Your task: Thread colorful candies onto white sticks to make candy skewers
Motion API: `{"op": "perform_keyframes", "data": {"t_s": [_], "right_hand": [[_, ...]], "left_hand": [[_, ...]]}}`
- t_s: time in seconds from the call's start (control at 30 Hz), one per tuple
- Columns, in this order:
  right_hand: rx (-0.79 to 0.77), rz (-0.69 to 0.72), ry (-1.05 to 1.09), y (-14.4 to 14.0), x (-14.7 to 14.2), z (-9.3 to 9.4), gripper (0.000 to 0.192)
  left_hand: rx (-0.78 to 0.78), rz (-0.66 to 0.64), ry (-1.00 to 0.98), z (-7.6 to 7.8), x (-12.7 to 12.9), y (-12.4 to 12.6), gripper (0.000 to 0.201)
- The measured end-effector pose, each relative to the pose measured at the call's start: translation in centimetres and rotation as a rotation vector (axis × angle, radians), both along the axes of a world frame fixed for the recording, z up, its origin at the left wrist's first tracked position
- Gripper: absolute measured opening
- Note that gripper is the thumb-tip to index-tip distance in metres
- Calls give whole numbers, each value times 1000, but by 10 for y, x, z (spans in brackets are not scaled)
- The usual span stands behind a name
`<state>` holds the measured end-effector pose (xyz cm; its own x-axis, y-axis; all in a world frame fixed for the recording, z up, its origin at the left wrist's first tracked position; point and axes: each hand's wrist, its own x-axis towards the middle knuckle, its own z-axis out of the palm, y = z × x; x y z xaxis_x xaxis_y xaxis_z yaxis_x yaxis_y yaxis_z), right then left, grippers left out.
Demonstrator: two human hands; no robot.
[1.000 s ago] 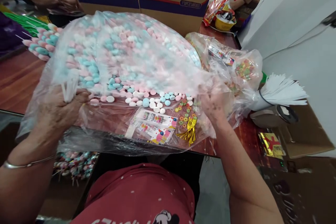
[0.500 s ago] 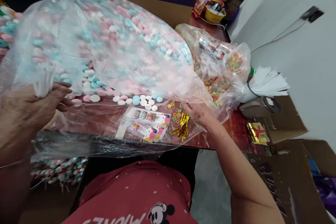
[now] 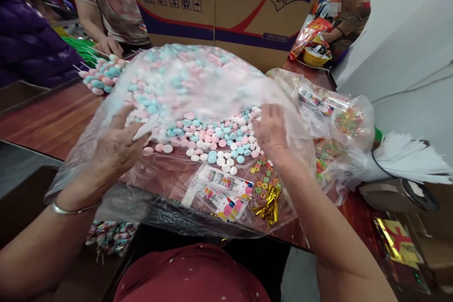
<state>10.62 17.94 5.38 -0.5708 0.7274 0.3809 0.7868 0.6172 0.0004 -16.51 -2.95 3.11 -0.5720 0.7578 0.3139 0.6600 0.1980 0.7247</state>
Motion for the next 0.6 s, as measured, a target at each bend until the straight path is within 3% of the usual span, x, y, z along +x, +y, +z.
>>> {"op": "perform_keyframes", "data": {"t_s": [0.13, 0.23, 0.33, 0.43, 0.53, 0.6], "right_hand": [[136, -134, 71, 26, 0, 6, 47], [55, -66, -40, 17, -16, -1, 40], [-68, -17, -37, 5, -40, -9, 43], [-205, 64, 24, 3, -62, -14, 47], [-333, 256, 5, 5, -89, -22, 47], [-389, 422, -13, 3, -114, -30, 41]], "left_hand": [[-213, -5, 336, -4, -22, -7, 16], [-310, 19, 471, -11, -36, -12, 24], [-292, 188, 470, -15, -53, -18, 35], [-274, 310, 236, -15, -72, -22, 30], [-215, 361, -242, -13, -84, -17, 20], [-90, 338, -608, -7, -81, -10, 19]]}}
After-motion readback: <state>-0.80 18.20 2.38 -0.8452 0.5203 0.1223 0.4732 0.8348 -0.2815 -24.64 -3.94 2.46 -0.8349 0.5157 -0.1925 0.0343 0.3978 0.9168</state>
